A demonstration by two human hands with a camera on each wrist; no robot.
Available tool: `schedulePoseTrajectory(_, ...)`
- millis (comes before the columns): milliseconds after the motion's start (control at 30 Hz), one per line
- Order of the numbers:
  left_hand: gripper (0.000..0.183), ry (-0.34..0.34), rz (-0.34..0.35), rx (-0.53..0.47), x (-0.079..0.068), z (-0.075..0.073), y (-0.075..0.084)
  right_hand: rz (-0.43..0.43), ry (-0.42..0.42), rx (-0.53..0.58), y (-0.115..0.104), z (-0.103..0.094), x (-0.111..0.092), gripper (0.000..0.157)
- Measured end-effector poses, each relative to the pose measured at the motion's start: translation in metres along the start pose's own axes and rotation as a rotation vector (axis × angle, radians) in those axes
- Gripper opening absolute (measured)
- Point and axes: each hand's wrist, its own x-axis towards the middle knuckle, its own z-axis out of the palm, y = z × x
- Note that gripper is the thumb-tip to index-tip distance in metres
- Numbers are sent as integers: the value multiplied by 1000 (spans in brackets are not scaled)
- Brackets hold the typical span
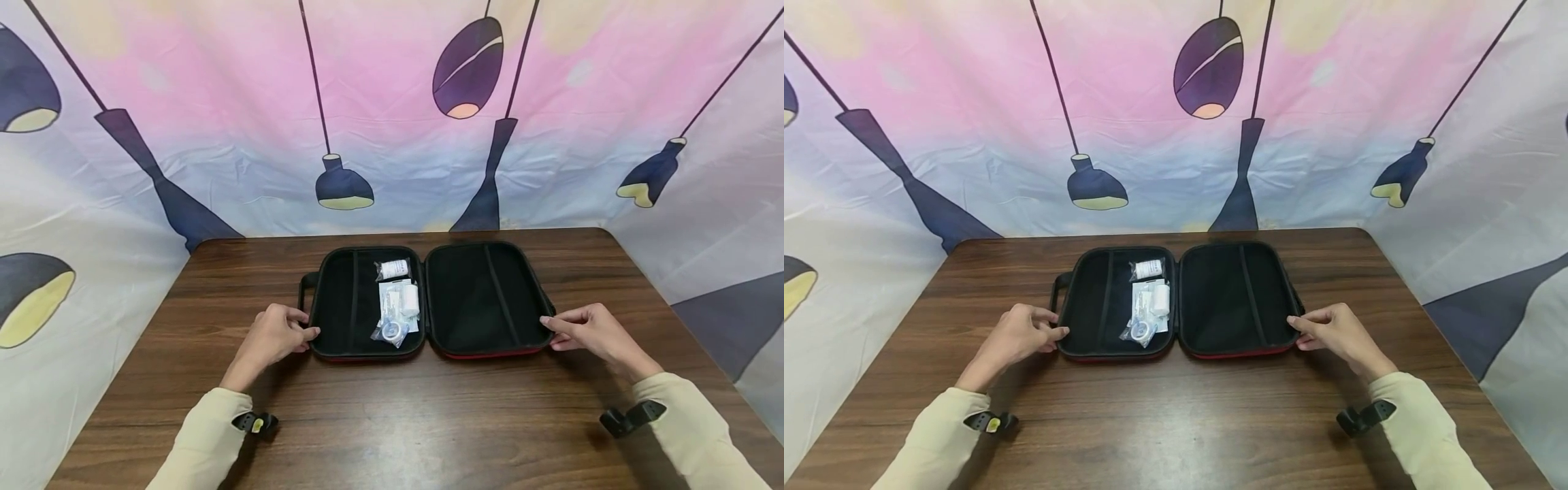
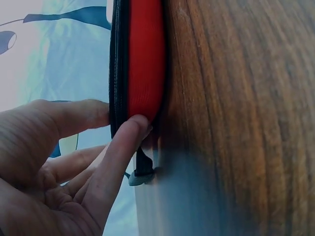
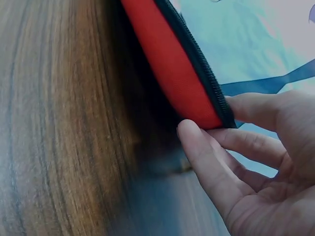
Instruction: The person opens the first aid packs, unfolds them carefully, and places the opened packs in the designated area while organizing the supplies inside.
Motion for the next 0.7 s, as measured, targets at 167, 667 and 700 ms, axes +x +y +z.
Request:
schedulePoseTrajectory(167, 49, -33, -47, -208, 2, 0, -4, 11, 15, -116, 2, -2, 3, 44)
schedulePoseTrajectory(667, 50, -41, -113, -340, 1, -1, -6, -308, 110, -502, -49, 24, 41, 40)
schedulePoseTrajectory(700, 50, -40, -112, -339, 1, -1, -6, -321, 96, -498, -53, 28, 45, 41)
